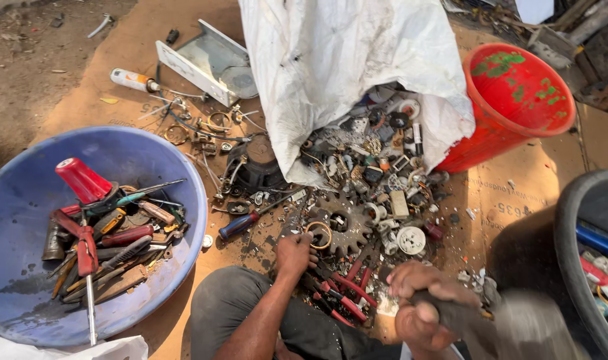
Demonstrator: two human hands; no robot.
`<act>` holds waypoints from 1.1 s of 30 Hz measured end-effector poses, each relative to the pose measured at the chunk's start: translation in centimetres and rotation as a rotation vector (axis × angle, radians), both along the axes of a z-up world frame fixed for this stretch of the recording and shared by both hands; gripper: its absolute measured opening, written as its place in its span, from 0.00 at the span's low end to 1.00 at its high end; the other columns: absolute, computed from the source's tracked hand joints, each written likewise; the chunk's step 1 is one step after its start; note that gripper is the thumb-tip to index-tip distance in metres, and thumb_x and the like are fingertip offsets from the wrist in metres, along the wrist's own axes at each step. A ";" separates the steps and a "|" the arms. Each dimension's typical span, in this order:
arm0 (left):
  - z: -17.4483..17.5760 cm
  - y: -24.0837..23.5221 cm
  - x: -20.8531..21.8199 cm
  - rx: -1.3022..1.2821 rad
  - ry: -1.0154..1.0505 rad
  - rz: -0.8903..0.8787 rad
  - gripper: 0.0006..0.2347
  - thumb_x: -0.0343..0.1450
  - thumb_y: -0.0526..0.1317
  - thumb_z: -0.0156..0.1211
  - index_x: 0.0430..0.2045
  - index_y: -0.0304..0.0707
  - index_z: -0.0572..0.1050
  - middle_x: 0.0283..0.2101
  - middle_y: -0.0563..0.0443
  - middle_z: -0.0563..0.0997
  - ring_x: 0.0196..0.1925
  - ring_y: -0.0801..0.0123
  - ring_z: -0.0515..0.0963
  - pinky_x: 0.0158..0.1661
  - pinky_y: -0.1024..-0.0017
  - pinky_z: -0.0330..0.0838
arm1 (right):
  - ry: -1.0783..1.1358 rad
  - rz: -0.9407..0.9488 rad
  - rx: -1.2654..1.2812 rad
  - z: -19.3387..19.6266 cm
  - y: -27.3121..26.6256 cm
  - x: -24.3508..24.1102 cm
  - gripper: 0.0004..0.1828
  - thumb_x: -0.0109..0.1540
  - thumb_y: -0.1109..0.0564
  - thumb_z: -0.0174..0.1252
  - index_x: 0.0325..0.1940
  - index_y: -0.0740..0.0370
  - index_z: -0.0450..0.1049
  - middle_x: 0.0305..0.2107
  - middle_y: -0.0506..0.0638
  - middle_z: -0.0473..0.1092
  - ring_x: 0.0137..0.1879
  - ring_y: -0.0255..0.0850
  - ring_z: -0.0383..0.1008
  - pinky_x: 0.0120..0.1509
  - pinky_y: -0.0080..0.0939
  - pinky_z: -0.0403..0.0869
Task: The person sits on the ground and uses a hammer to repeatedly strike small electronic components and metal parts, breaking them apart. They handle the pieces by hand, occasionally picking up and repositioning them on a metal gear used as a work surface.
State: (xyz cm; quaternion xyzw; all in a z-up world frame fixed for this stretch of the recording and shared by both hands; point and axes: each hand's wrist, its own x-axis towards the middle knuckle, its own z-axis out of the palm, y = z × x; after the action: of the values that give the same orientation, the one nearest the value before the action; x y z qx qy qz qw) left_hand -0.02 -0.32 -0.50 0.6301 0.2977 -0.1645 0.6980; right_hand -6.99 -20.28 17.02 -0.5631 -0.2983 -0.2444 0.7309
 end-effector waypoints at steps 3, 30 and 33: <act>-0.1 0.1 -0.2 0.030 -0.010 -0.026 0.15 0.74 0.44 0.59 0.36 0.24 0.82 0.25 0.42 0.84 0.20 0.66 0.83 0.20 0.68 0.78 | 0.454 -0.112 -0.700 -3.5 1.4 1.0 0.16 0.71 0.49 0.57 0.57 0.60 0.69 0.32 0.56 0.74 0.35 0.45 0.74 0.43 0.46 0.76; -6.2 -0.4 -0.7 0.658 -0.381 -0.040 0.16 0.74 0.46 0.68 0.30 0.25 0.85 0.25 0.33 0.82 0.25 0.50 0.81 0.27 0.62 0.73 | 1.135 -0.305 -1.079 -11.6 0.2 -0.6 0.21 0.68 0.42 0.54 0.36 0.63 0.74 0.17 0.49 0.67 0.25 0.41 0.69 0.32 0.43 0.69; -4.6 -0.8 -0.3 -0.179 -0.042 0.141 0.13 0.73 0.39 0.61 0.34 0.20 0.79 0.25 0.38 0.84 0.21 0.58 0.84 0.22 0.66 0.78 | 1.069 -0.295 -0.650 -7.6 -0.3 0.3 0.15 0.67 0.49 0.55 0.38 0.65 0.72 0.16 0.50 0.66 0.21 0.39 0.64 0.24 0.41 0.63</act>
State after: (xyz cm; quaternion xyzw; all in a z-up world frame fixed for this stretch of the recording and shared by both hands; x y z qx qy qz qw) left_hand -0.30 -1.10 -5.15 0.5460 0.3109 -0.1278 0.7674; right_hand -6.66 -20.54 9.39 -0.8350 0.1289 0.0750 0.5296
